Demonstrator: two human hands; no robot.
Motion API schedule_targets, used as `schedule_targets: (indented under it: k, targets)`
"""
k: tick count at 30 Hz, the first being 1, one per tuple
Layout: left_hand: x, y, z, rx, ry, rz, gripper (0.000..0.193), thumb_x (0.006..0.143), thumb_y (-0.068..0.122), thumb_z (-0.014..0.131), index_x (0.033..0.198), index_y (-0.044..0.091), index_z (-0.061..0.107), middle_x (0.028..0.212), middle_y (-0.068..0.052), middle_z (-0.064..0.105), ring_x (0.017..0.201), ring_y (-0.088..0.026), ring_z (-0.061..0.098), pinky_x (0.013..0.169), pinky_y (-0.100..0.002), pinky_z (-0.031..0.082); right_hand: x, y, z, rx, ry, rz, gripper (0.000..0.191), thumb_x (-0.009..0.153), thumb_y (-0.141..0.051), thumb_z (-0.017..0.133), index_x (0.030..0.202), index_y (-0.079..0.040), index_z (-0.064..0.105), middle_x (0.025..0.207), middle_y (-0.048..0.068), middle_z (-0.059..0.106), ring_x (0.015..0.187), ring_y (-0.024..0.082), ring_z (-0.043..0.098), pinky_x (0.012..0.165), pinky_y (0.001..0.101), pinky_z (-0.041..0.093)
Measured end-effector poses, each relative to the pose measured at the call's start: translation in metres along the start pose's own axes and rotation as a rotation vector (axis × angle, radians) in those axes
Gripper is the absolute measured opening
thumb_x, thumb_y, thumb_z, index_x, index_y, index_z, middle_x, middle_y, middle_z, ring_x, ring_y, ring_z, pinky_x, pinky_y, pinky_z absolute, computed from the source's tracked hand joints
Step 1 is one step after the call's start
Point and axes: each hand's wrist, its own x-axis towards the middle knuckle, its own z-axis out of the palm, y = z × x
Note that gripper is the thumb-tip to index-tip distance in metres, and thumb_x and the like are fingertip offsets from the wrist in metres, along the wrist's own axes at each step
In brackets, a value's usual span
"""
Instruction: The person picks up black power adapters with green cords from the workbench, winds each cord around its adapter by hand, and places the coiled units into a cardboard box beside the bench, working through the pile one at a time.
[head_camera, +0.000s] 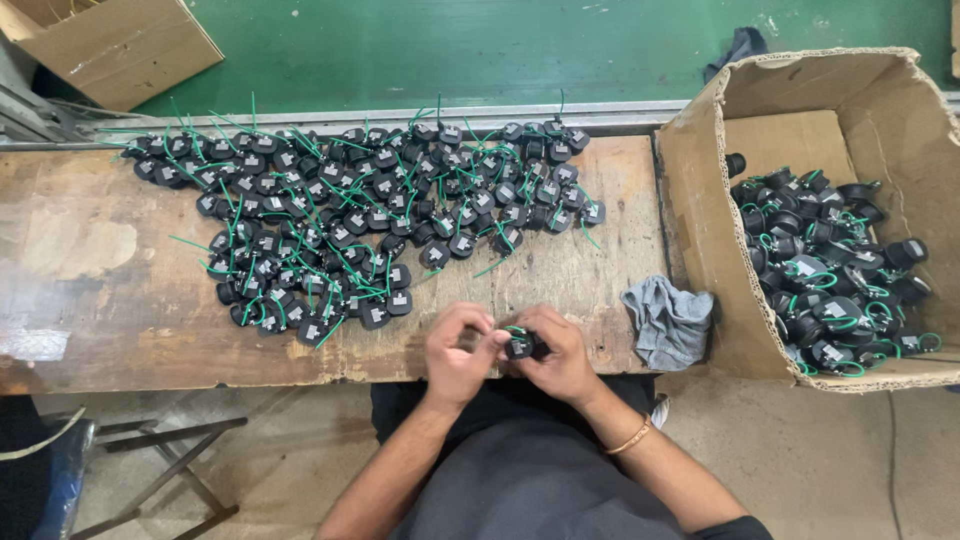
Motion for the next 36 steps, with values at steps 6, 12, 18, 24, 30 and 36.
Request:
schedule_targets:
  k: [6, 12, 18, 24, 30, 36]
  targets:
    - [0.03, 0.008, -0.018, 0.195, 0.309, -0.208, 0.055, 0.086, 0.016, 0.074, 0.134, 0.006, 0.049, 0.083, 0.001, 0.064, 0.068, -0.006, 0.059, 0.062, -0.024, 0.052, 0.002, 0.007, -0.002, 0.457, 0.078, 0.235, 0.038, 0.084, 0.002, 0.075, 0.115, -0.008, 0.055, 0.107, 0.008, 0.064, 0.096, 0.016, 0.065, 0.08, 0.0293, 0.058]
    - [0.055, 0.007, -0.013, 0.656, 0.241, -0.014, 0.023, 0.096, 0.011, 0.072, 0.118, 0.008, 0.075, 0.089, -0.006, 0.066, 0.067, -0.019, 0.06, 0.064, -0.033, 0.05, -0.004, 0.02, -0.008, 0.579, -0.038, 0.26, 0.02, 0.096, 0.004, 0.065, 0.115, -0.002, 0.065, 0.113, 0.01, 0.061, 0.099, 0.015, 0.066, 0.078, 0.0307, 0.064]
    - [0.041, 0.014, -0.007, 0.659, 0.238, 0.261, 0.023, 0.096, -0.005, 0.061, 0.115, 0.005, 0.071, 0.102, -0.013, 0.059, 0.087, -0.026, 0.062, 0.076, -0.034, 0.051, -0.007, 0.02, -0.005, 0.357, 0.019, 0.157, 0.022, 0.096, 0.003, 0.071, 0.118, 0.0, 0.068, 0.112, 0.009, 0.061, 0.101, 0.016, 0.065, 0.088, 0.0283, 0.057]
    - [0.023, 0.025, -0.002, 0.322, -0.071, 0.34, 0.026, 0.095, -0.01, 0.062, 0.116, 0.005, 0.069, 0.104, -0.01, 0.066, 0.092, -0.024, 0.066, 0.079, -0.032, 0.054, 0.0, 0.009, -0.005, 0.341, 0.01, 0.243, 0.055, 0.082, 0.0, 0.078, 0.132, -0.003, 0.057, 0.118, 0.007, 0.051, 0.108, 0.016, 0.057, 0.09, 0.0292, 0.054]
    - [0.031, 0.021, 0.015, 0.237, -0.139, 0.348, 0.029, 0.093, -0.006, 0.07, 0.119, 0.007, 0.068, 0.095, -0.01, 0.072, 0.081, -0.025, 0.069, 0.072, -0.033, 0.055, 0.003, 0.013, -0.005, 0.186, -0.084, 0.005, 0.06, 0.081, -0.006, 0.082, 0.134, 0.001, 0.056, 0.122, 0.012, 0.059, 0.112, 0.026, 0.06, 0.097, 0.035, 0.05]
    - [0.027, 0.028, 0.005, 0.285, -0.213, 0.543, 0.026, 0.093, 0.0, 0.069, 0.118, 0.007, 0.065, 0.119, -0.013, 0.074, 0.104, -0.029, 0.074, 0.092, -0.039, 0.059, -0.001, 0.017, -0.007, 0.144, -0.036, 0.06, 0.046, 0.075, -0.007, 0.084, 0.117, 0.0, 0.065, 0.117, 0.013, 0.061, 0.107, 0.025, 0.062, 0.092, 0.0344, 0.052]
